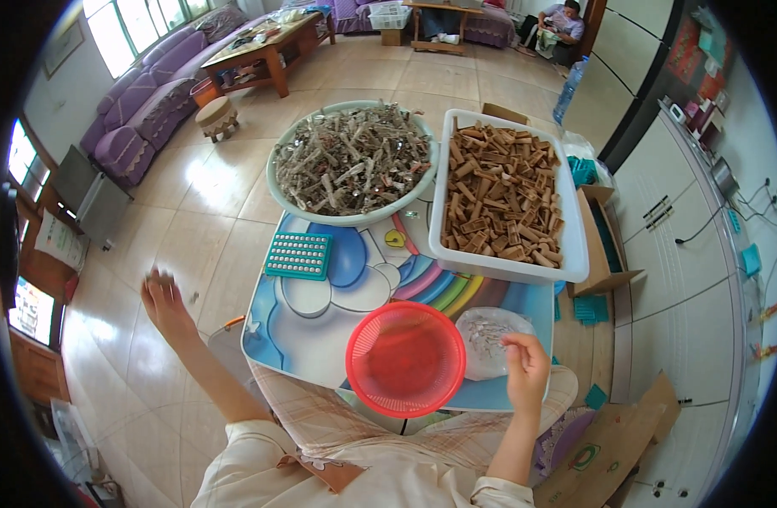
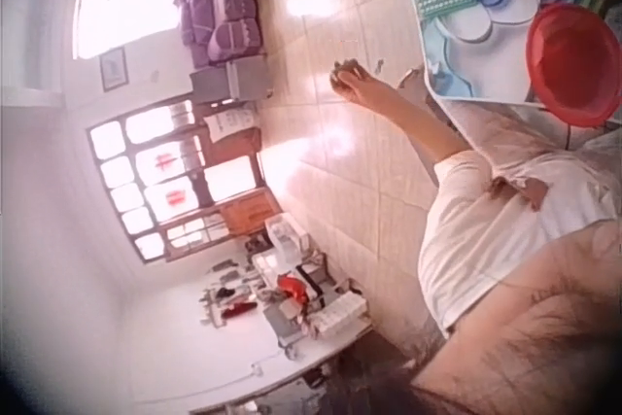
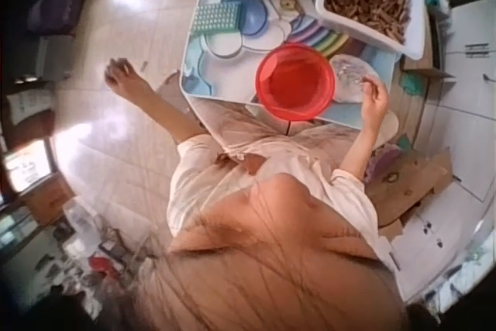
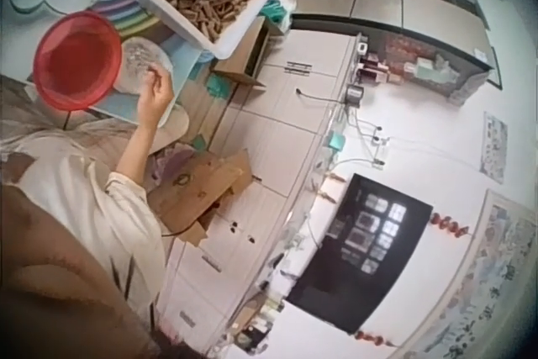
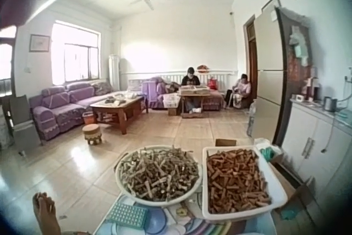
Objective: Assembling small plastic components by inserting pins into housings.
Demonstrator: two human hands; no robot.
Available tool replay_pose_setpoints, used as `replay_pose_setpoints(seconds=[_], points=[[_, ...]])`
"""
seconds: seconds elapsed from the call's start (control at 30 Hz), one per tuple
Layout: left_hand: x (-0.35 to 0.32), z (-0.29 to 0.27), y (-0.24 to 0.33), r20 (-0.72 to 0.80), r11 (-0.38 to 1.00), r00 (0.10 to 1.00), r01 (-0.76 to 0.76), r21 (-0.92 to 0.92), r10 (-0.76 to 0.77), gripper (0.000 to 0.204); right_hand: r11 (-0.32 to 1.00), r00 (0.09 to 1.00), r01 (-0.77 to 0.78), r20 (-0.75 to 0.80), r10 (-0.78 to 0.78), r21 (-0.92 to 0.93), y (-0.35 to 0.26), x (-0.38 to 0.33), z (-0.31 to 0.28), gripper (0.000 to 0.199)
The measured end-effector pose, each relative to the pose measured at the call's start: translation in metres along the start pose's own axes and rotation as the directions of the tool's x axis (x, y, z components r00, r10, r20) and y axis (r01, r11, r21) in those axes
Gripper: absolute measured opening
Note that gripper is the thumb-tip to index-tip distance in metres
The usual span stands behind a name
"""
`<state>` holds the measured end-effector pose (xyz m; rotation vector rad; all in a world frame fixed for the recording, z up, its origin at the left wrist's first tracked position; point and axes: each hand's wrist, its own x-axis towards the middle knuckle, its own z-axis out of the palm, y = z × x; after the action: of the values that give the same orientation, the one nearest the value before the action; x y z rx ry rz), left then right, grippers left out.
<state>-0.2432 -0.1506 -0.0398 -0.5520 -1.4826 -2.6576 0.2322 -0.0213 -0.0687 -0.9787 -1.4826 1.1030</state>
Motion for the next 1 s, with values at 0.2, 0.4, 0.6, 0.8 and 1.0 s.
replay_pose_setpoints(seconds=[0.2,0.4,0.6,0.8,1.0], points=[[-0.044,-0.282,-0.183,-0.533,0.730,0.845,0.391,0.561,-0.043,0.034,0.989,0.977,-0.110,-0.191,0.090,-0.097,0.016,-0.004,-0.013,0.007],[-0.124,-0.350,-0.243,-0.761,0.301,0.642,0.748,0.592,-0.098,0.035,0.995,0.992,-0.071,-0.108,0.063,-0.075,0.011,0.016,0.003,0.006],[-0.022,-0.165,-0.175,-0.375,0.893,0.926,0.146,0.426,0.028,0.024,0.956,0.982,0.149,-0.074,-0.173,-0.252,-0.017,0.066,0.000,0.007],[-0.026,0.060,-0.059,0.491,0.738,0.844,-0.470,0.485,0.215,0.020,0.865,0.992,0.127,0.061,-0.111,-0.485,0.001,0.173,0.010,0.011],[-0.069,0.199,-0.054,0.914,0.604,0.340,-0.784,0.144,0.224,0.026,0.635,0.909,0.385,0.395,-0.135,-0.669,0.047,0.213,0.035,0.024]])
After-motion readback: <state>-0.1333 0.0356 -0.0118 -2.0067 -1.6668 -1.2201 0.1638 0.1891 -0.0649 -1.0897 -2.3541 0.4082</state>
